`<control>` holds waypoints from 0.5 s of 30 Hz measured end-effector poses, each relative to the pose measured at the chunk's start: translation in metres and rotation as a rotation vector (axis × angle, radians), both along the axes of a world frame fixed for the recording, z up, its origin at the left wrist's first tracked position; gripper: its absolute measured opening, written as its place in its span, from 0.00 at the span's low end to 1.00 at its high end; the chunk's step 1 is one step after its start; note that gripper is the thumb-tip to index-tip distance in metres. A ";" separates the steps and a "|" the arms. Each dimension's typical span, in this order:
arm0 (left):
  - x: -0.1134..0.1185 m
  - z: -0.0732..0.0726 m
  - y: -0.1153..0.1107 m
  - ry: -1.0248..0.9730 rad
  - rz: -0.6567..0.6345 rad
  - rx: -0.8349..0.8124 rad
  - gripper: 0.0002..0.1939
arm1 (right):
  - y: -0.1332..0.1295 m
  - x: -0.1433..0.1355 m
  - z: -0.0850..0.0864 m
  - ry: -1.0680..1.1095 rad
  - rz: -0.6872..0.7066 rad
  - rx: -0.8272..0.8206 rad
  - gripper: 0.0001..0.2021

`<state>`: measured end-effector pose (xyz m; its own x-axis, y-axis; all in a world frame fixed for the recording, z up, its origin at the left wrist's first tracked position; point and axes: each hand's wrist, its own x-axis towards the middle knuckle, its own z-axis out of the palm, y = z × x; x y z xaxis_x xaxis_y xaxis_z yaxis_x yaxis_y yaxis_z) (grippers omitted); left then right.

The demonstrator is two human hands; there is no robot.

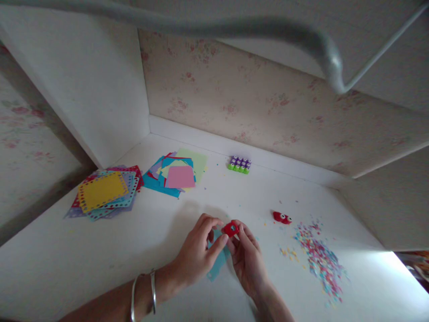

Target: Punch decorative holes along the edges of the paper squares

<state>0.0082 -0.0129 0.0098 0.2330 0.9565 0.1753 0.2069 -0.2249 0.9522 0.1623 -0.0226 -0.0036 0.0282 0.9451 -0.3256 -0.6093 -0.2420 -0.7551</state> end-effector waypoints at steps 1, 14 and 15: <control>-0.001 -0.001 0.001 0.023 -0.008 0.032 0.11 | 0.000 0.000 0.001 0.015 0.017 -0.009 0.11; -0.004 -0.007 0.005 0.140 -0.048 0.241 0.18 | -0.004 0.006 -0.005 -0.407 0.065 0.229 0.10; -0.004 -0.008 0.005 0.150 -0.036 0.255 0.18 | -0.005 0.009 -0.005 -0.532 0.033 0.300 0.09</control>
<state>0.0044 -0.0081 0.0017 0.3070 0.8766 0.3705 0.3285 -0.4630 0.8233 0.1712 -0.0277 -0.0087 0.0835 0.9965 0.0056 -0.1256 0.0161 -0.9919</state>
